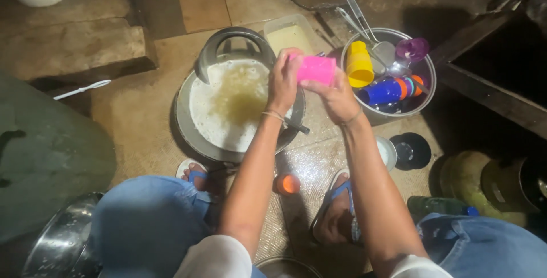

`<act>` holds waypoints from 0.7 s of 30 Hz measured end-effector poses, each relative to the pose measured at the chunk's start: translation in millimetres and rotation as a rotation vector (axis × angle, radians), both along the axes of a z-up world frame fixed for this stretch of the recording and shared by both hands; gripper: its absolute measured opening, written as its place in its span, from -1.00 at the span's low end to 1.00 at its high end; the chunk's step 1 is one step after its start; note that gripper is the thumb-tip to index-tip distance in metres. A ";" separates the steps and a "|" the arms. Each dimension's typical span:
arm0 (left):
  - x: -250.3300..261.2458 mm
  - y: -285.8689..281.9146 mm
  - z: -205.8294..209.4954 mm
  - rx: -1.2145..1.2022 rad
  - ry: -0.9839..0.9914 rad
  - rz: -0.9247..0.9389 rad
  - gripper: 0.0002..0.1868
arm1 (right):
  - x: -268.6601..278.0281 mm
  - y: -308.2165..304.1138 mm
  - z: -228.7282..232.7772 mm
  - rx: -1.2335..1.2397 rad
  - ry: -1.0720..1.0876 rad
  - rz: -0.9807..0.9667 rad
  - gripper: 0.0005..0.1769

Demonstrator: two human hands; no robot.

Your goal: Washing and scrubbing various cups, bowls, and utensils in a basin of soapy water on the floor.

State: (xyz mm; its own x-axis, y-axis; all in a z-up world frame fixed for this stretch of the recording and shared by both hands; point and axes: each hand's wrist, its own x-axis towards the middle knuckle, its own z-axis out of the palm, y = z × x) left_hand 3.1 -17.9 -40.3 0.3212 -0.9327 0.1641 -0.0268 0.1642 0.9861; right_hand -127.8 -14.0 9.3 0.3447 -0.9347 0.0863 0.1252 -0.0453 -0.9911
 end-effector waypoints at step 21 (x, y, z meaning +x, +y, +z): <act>11.1 7.8 -7.4 0.249 0.105 0.287 -0.57 | 16.1 11.1 -8.2 -0.118 0.092 -0.041 -0.61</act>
